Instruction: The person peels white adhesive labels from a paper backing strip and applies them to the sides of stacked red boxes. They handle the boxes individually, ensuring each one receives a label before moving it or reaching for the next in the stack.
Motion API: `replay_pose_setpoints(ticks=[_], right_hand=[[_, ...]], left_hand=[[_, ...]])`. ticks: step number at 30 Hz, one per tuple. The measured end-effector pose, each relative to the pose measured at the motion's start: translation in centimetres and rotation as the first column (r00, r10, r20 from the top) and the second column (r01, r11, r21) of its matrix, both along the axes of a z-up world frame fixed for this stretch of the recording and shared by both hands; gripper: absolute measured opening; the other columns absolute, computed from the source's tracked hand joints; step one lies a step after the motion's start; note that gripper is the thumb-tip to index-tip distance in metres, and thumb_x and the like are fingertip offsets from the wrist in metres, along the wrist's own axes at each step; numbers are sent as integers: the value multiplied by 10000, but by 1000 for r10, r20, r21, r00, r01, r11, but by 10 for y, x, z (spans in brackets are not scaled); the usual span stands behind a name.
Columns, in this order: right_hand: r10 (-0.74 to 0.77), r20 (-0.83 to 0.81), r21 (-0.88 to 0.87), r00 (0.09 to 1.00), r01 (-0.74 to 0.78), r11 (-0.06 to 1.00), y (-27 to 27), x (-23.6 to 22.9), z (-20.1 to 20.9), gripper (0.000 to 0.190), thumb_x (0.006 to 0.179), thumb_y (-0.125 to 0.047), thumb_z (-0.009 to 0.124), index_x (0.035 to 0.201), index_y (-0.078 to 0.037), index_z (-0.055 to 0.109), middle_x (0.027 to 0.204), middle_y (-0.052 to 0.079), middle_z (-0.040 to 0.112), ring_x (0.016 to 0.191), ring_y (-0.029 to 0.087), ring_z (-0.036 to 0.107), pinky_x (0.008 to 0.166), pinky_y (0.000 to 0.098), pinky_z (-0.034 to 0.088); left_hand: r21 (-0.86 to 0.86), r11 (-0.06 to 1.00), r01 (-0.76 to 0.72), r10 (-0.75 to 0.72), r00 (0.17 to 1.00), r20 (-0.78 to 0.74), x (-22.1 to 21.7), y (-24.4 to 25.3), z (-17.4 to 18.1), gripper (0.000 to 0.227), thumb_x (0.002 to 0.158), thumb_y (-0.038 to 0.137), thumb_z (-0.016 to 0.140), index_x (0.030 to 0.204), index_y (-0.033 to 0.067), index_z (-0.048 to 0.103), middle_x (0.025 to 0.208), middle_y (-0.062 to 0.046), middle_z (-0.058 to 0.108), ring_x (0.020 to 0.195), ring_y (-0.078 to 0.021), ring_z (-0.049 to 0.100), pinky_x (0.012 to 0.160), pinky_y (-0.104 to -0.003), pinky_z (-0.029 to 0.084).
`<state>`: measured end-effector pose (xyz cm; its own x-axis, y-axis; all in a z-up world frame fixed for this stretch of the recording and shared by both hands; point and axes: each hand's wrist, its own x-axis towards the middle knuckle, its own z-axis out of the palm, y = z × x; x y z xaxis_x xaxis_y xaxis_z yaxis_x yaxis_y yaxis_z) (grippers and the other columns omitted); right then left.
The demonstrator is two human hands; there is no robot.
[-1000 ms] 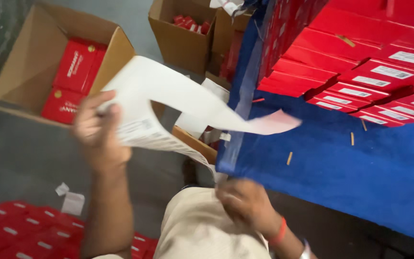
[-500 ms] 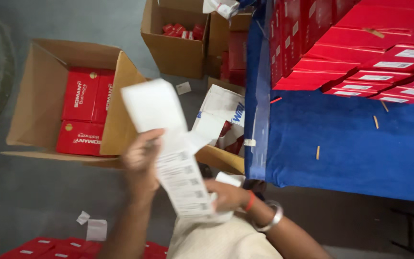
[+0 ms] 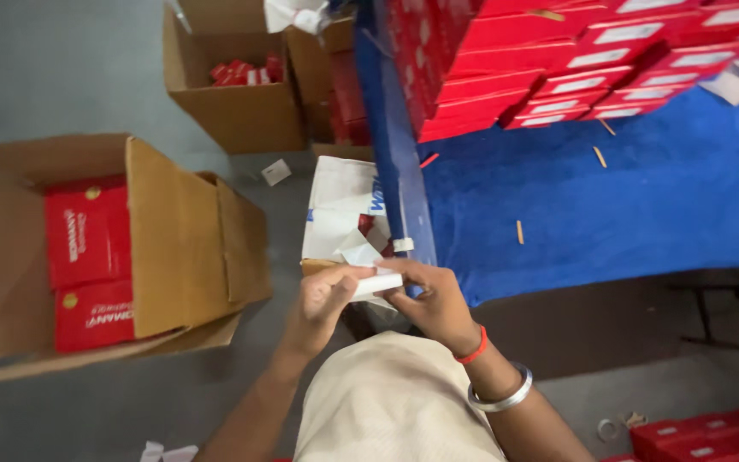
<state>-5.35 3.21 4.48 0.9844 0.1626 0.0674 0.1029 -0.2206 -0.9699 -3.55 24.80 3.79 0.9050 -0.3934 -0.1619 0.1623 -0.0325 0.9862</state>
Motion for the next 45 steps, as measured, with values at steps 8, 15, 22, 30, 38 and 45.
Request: replay_pose_setpoints(ticks=[8, 15, 22, 30, 38, 45], right_hand=[[-105, 338, -185, 935, 175, 967, -23, -3, -17, 294, 834, 36, 782, 1100, -70, 714, 1009, 88, 737, 874, 223, 731, 704, 300, 586], [-187, 143, -45, 972, 195, 980, -51, 13, -20, 251, 854, 31, 771, 1076, -85, 782, 933, 61, 744, 740, 191, 727, 638, 296, 580], [-182, 489, -103, 853, 263, 959, -85, 44, -55, 176, 789, -15, 792, 938, -99, 752, 1075, 165, 711, 963, 259, 710, 857, 310, 569], [-363, 73, 25, 929, 362, 932, -167, 168, -135, 369, 850, -97, 784, 1204, -98, 683, 1025, 69, 741, 892, 145, 722, 792, 289, 569], [-349, 188, -410, 918, 396, 822, -161, 197, -133, 84, 885, -272, 743, 935, -214, 777, 948, 30, 715, 856, 255, 708, 702, 374, 545], [-486, 230, -411, 843, 537, 736, -146, 206, -121, 158, 882, -365, 730, 917, -215, 762, 947, 13, 712, 860, 246, 707, 695, 386, 548]], left_hand=[[-199, 967, -161, 83, 932, -353, 12, -36, -25, 728, 966, 568, 515, 1313, -66, 608, 1086, -144, 706, 915, -180, 702, 817, -314, 579], [-240, 969, 61, -103, 981, -165, 22, -62, -30, 733, 981, 536, 544, 1406, -60, 579, 1149, -136, 692, 966, -151, 647, 820, -277, 528], [-139, 975, -175, 151, 974, -166, 45, -79, -52, 667, 1027, 513, 472, 1322, -55, 661, 1198, -156, 718, 1039, -173, 679, 902, -273, 518], [-132, 951, -280, 246, 943, -224, 54, -60, -91, 620, 1005, 468, 560, 1327, -54, 652, 1263, -186, 679, 1091, -220, 654, 938, -326, 519], [-67, 930, -361, 331, 903, -273, 43, -44, -107, 635, 983, 486, 568, 1317, -48, 650, 1255, -209, 678, 1080, -240, 664, 864, -332, 541], [-29, 925, -379, 359, 896, -262, 40, -34, -120, 686, 972, 524, 567, 1339, -49, 649, 1279, -223, 679, 1071, -235, 636, 821, -320, 495]])
